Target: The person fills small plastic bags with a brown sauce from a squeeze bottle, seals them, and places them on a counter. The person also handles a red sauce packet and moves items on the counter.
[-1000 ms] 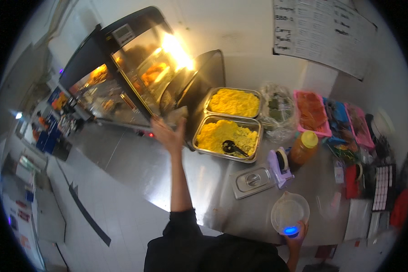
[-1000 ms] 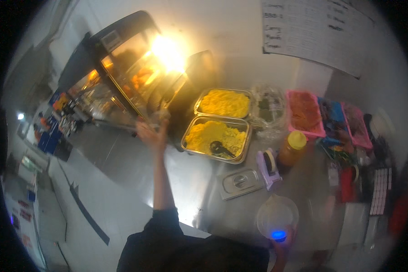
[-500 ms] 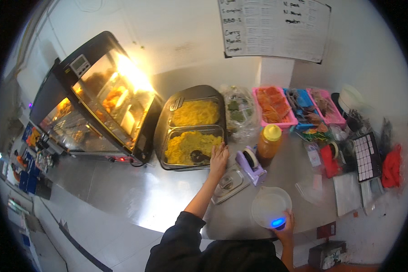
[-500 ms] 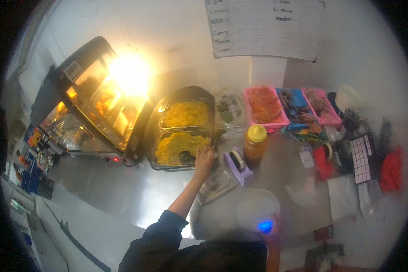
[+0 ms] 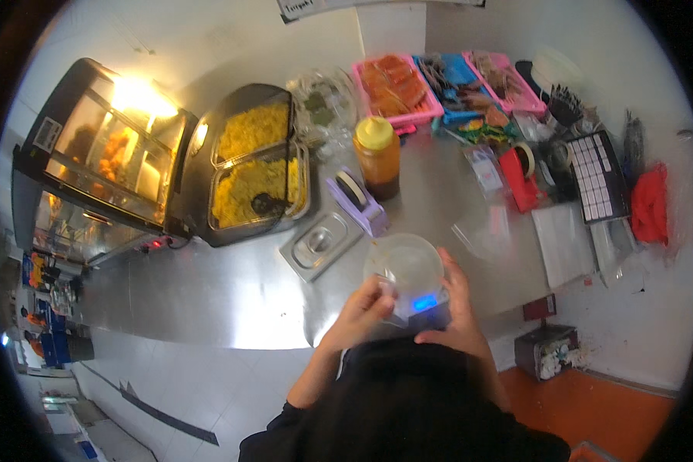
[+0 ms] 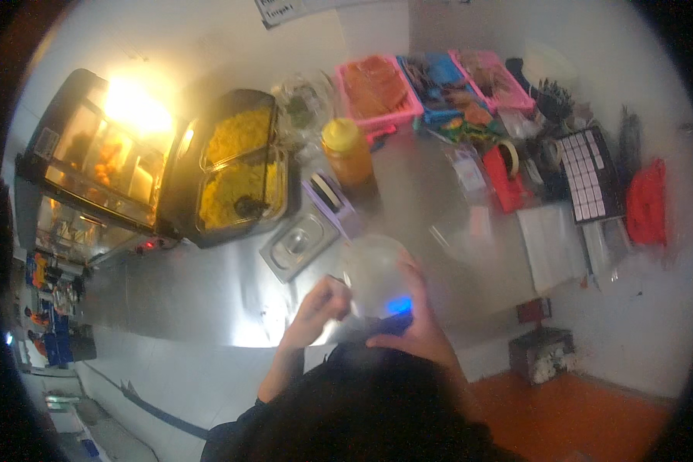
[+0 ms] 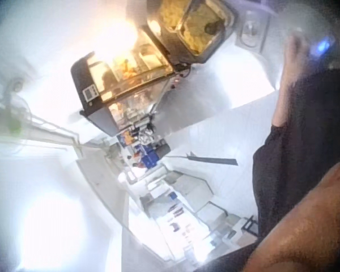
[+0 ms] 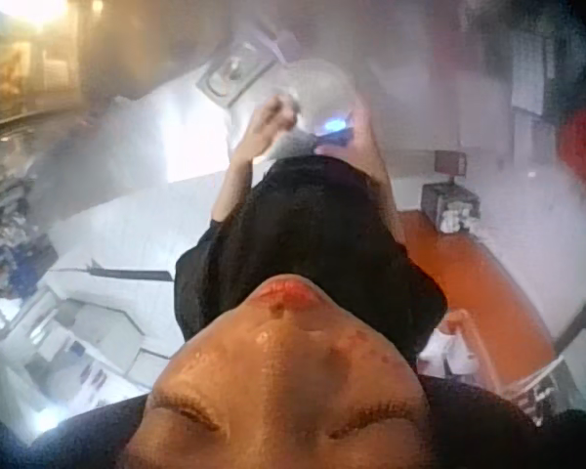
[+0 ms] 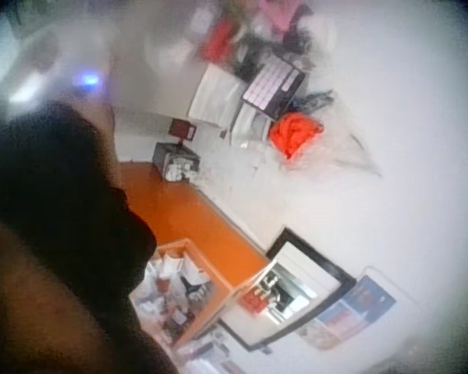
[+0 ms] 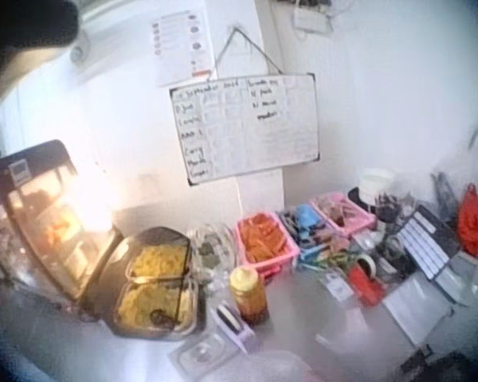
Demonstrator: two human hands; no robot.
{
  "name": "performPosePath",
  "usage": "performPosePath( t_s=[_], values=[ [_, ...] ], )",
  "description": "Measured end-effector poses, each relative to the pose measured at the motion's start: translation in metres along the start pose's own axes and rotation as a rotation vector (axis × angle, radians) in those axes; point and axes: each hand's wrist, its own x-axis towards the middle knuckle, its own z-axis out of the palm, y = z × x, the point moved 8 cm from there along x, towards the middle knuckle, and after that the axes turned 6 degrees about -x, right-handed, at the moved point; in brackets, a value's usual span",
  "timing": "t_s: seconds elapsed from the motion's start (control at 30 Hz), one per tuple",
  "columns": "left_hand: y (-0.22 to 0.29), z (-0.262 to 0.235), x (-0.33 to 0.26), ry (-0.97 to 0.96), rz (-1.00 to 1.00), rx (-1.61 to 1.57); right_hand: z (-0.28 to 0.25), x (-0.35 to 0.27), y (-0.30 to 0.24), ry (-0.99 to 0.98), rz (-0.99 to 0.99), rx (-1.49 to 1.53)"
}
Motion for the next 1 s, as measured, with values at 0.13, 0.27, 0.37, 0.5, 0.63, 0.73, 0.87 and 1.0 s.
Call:
performPosePath(
  t_s=[0.13,0.27,0.37,0.5,0.63,0.73,0.87,1.0],
  values=[
    [0.002,0.042,0.011,0.179,0.172,0.266,-0.011,0.0,0.025,-0.143,0.228,0.285],
    [-0.03,0.06,0.009,0.282,0.072,0.18,-0.036,-0.002,0.039,-0.249,0.141,0.012],
    [-0.054,0.07,-0.001,0.492,0.001,0.002,-0.055,-0.014,0.066,-0.316,0.139,-0.198],
    [-0.086,0.047,-0.049,0.825,-0.063,-0.12,-0.03,-0.064,0.166,-0.783,0.58,0.151],
    [-0.089,0.024,-0.111,1.106,0.144,-0.215,0.009,-0.072,0.153,-1.127,0.527,-0.045],
    [-0.087,0.031,-0.13,1.199,0.233,-0.152,0.019,-0.07,0.154,-1.131,0.501,-0.079],
    [-0.099,0.062,-0.116,1.249,0.129,0.054,0.028,-0.065,0.127,-0.982,0.212,0.04],
    [-0.115,0.095,-0.093,1.289,0.059,0.047,0.035,-0.072,0.101,-0.955,0.178,0.188]
  ],
)
